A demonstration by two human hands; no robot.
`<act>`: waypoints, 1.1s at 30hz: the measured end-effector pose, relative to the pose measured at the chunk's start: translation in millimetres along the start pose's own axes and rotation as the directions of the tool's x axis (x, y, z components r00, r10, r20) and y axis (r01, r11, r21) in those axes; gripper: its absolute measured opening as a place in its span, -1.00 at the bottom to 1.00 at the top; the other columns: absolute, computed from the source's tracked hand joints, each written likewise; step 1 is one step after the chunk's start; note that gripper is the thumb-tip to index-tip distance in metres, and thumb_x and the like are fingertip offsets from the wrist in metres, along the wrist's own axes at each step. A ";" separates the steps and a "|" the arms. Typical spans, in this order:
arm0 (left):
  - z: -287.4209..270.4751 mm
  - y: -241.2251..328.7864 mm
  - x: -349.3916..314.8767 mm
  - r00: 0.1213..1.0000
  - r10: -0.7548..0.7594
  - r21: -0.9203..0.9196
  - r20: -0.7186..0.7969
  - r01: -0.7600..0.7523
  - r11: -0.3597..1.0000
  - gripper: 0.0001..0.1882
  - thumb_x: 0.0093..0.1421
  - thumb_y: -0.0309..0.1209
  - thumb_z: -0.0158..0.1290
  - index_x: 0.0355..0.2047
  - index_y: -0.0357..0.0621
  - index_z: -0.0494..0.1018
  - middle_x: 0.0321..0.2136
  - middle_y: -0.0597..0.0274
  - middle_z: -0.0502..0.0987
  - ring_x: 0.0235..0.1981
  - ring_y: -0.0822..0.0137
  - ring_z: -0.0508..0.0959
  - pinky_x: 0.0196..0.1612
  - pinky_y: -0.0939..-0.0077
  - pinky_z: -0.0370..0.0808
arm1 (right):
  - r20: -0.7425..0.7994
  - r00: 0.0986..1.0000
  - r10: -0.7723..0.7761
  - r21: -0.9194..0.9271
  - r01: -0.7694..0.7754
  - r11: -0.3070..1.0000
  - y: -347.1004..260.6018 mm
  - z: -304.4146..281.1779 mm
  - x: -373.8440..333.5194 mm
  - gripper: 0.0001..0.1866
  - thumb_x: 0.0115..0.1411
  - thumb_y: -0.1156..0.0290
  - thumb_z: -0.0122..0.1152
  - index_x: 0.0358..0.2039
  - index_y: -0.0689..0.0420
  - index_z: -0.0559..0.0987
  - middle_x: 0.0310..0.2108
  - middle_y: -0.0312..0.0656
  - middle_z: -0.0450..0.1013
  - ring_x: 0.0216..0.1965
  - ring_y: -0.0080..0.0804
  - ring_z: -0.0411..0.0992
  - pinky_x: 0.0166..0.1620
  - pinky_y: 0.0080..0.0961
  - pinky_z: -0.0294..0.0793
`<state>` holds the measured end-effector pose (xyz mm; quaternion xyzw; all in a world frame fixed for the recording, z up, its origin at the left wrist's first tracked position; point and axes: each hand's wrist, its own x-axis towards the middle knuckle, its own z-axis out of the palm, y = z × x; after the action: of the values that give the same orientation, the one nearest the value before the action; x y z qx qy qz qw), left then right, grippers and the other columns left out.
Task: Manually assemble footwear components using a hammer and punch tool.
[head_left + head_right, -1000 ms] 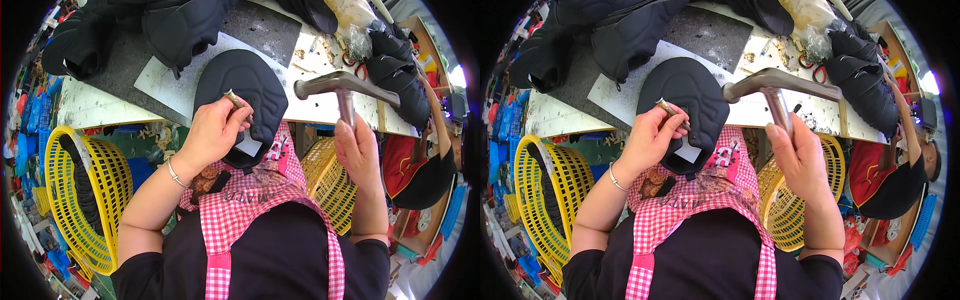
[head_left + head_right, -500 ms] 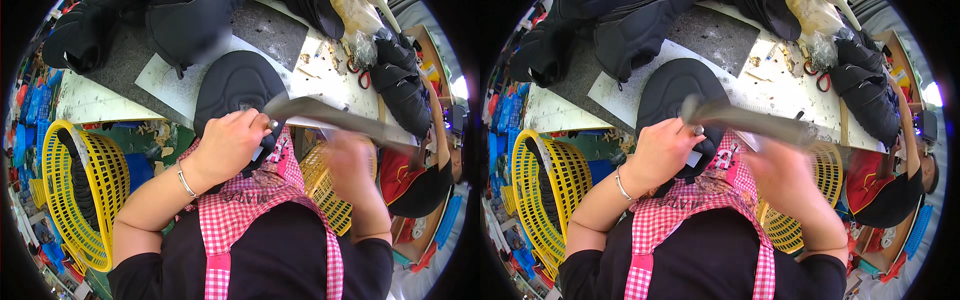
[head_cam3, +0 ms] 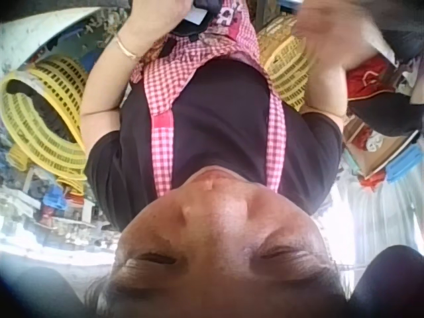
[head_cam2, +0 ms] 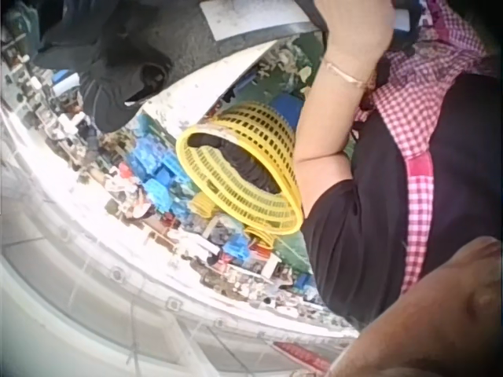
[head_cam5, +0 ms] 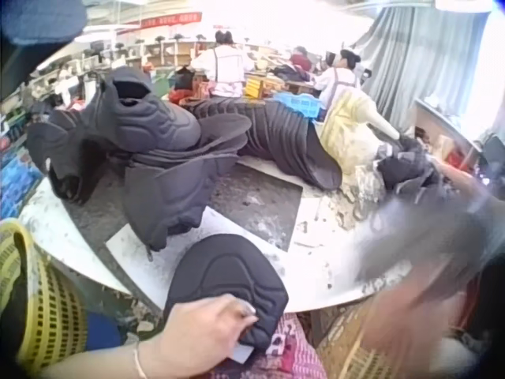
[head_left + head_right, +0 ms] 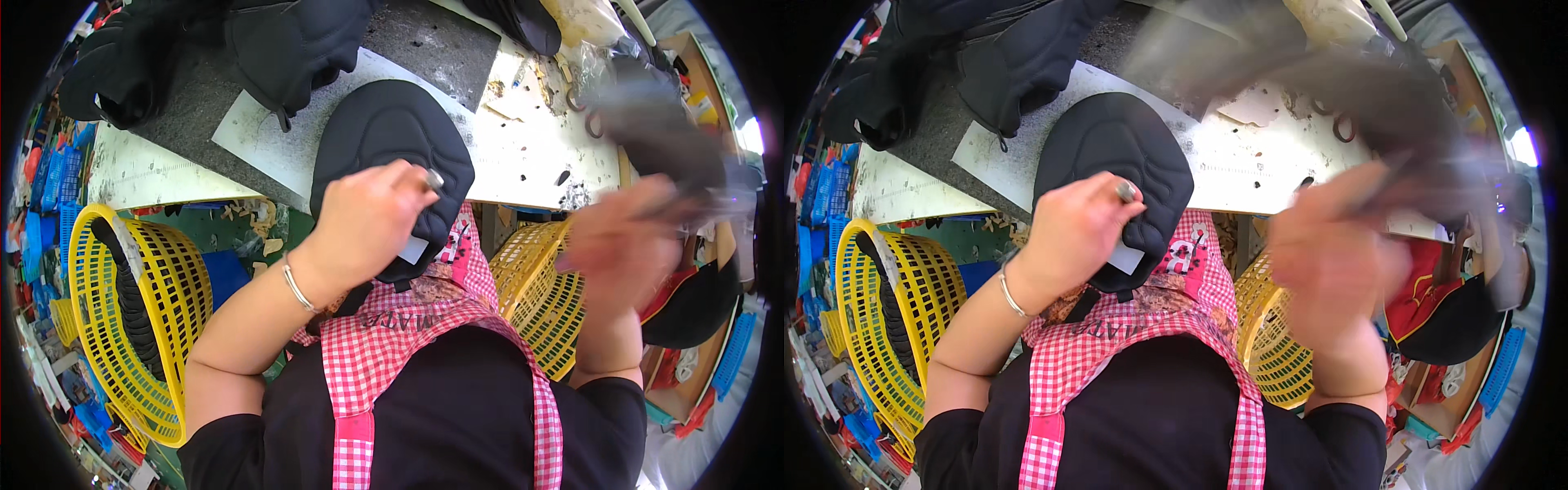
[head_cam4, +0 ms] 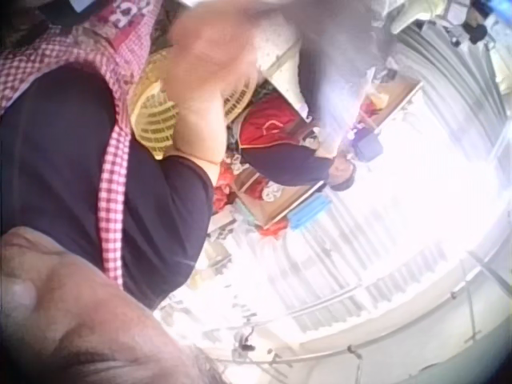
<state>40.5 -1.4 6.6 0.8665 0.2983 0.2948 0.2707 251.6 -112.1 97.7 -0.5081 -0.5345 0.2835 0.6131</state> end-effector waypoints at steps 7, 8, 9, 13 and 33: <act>-2.3 -21.1 3.4 0.928 -0.355 -0.422 0.110 0.367 0.829 -0.89 0.23 -0.52 0.08 -0.27 -0.30 0.53 -0.44 0.05 0.61 -0.45 0.18 0.65 -0.34 0.49 0.55 | -0.025 0.939 0.342 -0.539 -0.301 0.787 4.7 -19.2 20.6 -0.77 0.39 0.33 0.05 -0.28 0.26 0.46 -0.70 -0.38 0.24 -0.68 -0.66 0.20 -0.61 -0.58 0.11; -2.1 -20.2 4.9 0.935 -0.344 -0.420 0.084 0.346 0.839 -0.89 0.22 -0.53 0.08 -0.28 -0.32 0.52 -0.45 0.03 0.61 -0.46 0.20 0.65 -0.35 0.48 0.55 | -0.064 0.949 0.308 -0.426 -0.305 0.852 -0.8 -16.4 26.7 -0.78 0.40 0.32 0.03 -0.28 0.22 0.46 -0.69 -0.45 0.20 -0.66 -0.75 0.17 -0.62 -0.67 0.07; -2.5 -19.6 7.7 0.943 -0.329 -0.419 0.053 0.320 0.850 -0.89 0.22 -0.54 0.08 -0.28 -0.35 0.52 -0.46 0.02 0.60 -0.47 0.21 0.65 -0.36 0.47 0.55 | -0.071 0.966 0.248 -0.361 -0.257 0.897 -9.0 -14.7 32.7 -0.78 0.41 0.31 0.00 -0.28 0.21 0.44 -0.69 -0.44 0.19 -0.66 -0.76 0.15 -0.62 -0.72 0.06; -0.5 -6.1 10.2 0.996 -0.057 -0.002 -0.069 0.057 0.998 -0.89 0.19 -0.47 0.15 -0.38 -0.28 0.50 -0.48 0.06 0.58 -0.47 0.09 0.63 -0.38 0.40 0.55 | -0.020 0.999 0.049 0.040 -0.048 0.998 -13.0 -7.7 26.6 -0.69 0.39 0.23 -0.01 -0.35 0.24 0.43 -0.71 -0.31 0.25 -0.75 -0.55 0.20 -0.65 -0.60 0.15; -3.5 -18.4 16.1 0.972 -0.234 -0.022 0.037 0.235 0.972 -0.85 0.28 -0.42 0.07 -0.26 -0.26 0.53 -0.40 0.14 0.60 -0.44 0.40 0.62 -0.35 0.57 0.53 | 0.199 0.835 0.513 -0.737 -0.217 0.640 -0.2 13.4 17.6 -0.71 0.30 0.34 0.13 -0.28 0.39 0.41 -0.57 0.14 0.45 -0.58 0.01 0.47 -0.44 -0.23 0.40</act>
<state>42.1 23.0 2.7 0.8264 0.3900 0.2499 0.3201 243.6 -92.2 103.2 -0.7298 -0.5944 0.2806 0.1879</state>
